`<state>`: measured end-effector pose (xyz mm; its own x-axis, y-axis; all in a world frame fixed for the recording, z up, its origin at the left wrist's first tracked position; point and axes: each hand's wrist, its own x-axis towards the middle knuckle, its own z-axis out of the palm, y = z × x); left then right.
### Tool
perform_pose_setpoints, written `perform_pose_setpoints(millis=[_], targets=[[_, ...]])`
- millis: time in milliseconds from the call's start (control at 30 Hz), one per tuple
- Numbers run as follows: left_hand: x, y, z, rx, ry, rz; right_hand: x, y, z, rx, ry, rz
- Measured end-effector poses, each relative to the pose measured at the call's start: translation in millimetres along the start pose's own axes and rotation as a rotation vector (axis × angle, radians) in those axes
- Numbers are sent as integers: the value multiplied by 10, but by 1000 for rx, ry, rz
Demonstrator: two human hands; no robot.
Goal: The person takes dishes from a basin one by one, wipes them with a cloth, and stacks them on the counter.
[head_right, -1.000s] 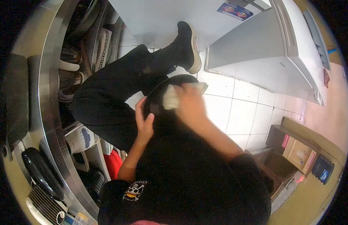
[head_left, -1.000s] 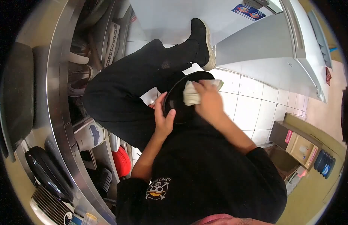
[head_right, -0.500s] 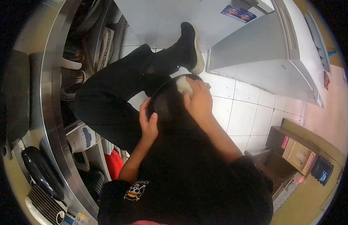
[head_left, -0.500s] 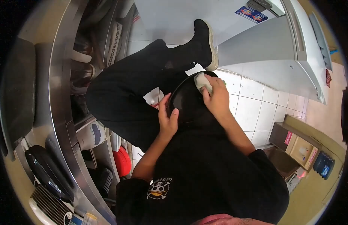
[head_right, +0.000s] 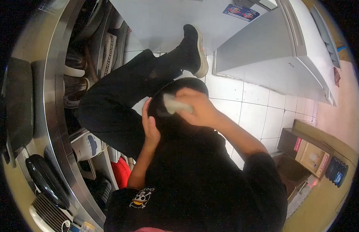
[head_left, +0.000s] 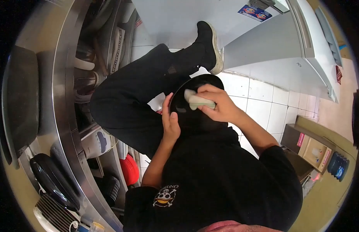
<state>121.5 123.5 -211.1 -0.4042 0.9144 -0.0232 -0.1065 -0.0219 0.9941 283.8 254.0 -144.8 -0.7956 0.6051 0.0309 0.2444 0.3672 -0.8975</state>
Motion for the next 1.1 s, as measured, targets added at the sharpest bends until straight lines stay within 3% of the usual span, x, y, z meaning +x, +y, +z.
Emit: perform_pose_setpoints(millis=[67,133,200,267,300,333,433,467,567,667,800,900,933,1000,1067,1100], targets=[[-22,27,42,-39,-18,-25,6,-12,103,-239,94,-223],[-49,39,56,18,-82,106,-8,-47,233,-448,-65,-251],[-51,64,52,-62,-35,69,-15,95,259,-529,-7,-252],[-105,29,0,-56,-12,52,-35,211,182,-655,149,-63],[-131,-3,23,-94,12,55,-95,267,143,-704,132,75],[-159,-29,22,-96,14,49,-162,295,114,-703,127,79],[-162,-38,49,82,-15,114,-299,246,94,-697,83,373],[-153,-33,70,98,-15,117,-343,240,84,-700,88,377],[-121,15,102,95,-30,112,-317,27,-12,-311,-99,575],[-141,13,124,91,-56,136,-354,-9,209,111,-153,311],[-169,-116,41,47,-66,178,-226,-172,433,338,-159,289],[-205,-116,63,56,40,173,-164,-181,314,589,-12,376],[-211,-110,73,33,116,158,-195,-76,239,530,90,269],[-174,-98,58,-68,161,92,-207,-63,-45,715,251,226],[-166,-125,34,-120,135,56,-129,-212,-208,892,424,284],[-171,-159,39,-119,136,53,-148,-147,-144,767,381,271]])
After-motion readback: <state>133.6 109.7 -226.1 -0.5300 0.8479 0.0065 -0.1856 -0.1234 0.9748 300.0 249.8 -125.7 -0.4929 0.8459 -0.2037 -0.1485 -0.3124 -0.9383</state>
